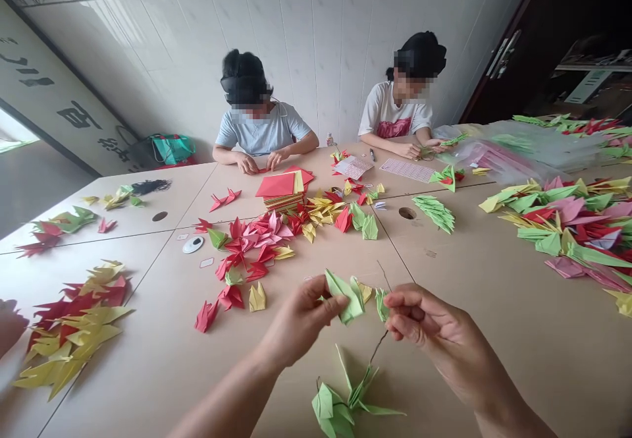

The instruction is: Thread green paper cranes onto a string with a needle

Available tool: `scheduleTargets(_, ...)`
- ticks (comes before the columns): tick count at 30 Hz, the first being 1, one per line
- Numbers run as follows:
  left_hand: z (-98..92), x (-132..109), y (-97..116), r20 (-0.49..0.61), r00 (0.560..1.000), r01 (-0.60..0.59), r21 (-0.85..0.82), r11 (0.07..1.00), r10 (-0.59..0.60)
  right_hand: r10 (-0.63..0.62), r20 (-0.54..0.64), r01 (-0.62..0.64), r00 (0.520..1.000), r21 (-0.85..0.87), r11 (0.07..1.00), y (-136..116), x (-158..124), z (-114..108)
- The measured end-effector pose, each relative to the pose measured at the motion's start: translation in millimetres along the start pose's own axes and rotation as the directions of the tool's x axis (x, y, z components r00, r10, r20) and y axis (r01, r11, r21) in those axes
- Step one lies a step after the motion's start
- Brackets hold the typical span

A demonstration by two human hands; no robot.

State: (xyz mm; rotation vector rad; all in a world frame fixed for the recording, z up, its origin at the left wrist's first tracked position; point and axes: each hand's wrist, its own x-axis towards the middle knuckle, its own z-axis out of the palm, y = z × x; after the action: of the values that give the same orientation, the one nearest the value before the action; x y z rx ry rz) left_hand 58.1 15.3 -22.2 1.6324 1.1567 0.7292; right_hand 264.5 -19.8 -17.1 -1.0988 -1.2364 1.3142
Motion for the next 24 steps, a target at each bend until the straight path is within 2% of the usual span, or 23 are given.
scheduleTargets(1,-6.2,-3,12,-0.029,1.000,-0.011,-0.204,0.979,0.005,-0.076,0.007,0.077,0.997,-0.028,0.997,-8,2,4)
scheduleTargets(3,-14.7,-9,32,-0.078,0.997,-0.059,-0.508,0.859,0.023,-0.232,0.042,0.235,0.972,-0.085,0.968,-23,7,14)
scheduleTargets(5,-18.3,-16,46,-0.126,0.991,-0.123,-0.635,0.763,0.055,-0.348,0.075,0.356,0.934,-0.137,0.925,-36,12,24)
scheduleTargets(8,-19.7,-25,52,-0.237,0.967,-0.229,-0.636,0.737,0.096,-0.418,0.122,0.435,0.900,-0.224,0.872,-49,19,37)
scheduleTargets(13,-25.1,-28,43,-0.382,0.917,-0.326,-0.562,0.760,0.112,-0.440,0.180,0.475,0.880,-0.314,0.822,-57,31,52)
scheduleTargets(18,-29.9,-29,46,-0.369,0.925,-0.323,-0.645,0.692,0.088,-0.400,0.230,0.459,0.887,-0.348,0.818,-56,37,57)
scheduleTargets(24,-21.5,-32,53,-0.382,0.922,-0.338,-0.699,0.630,0.071,-0.375,0.259,0.449,0.890,-0.348,0.823,-56,33,50)
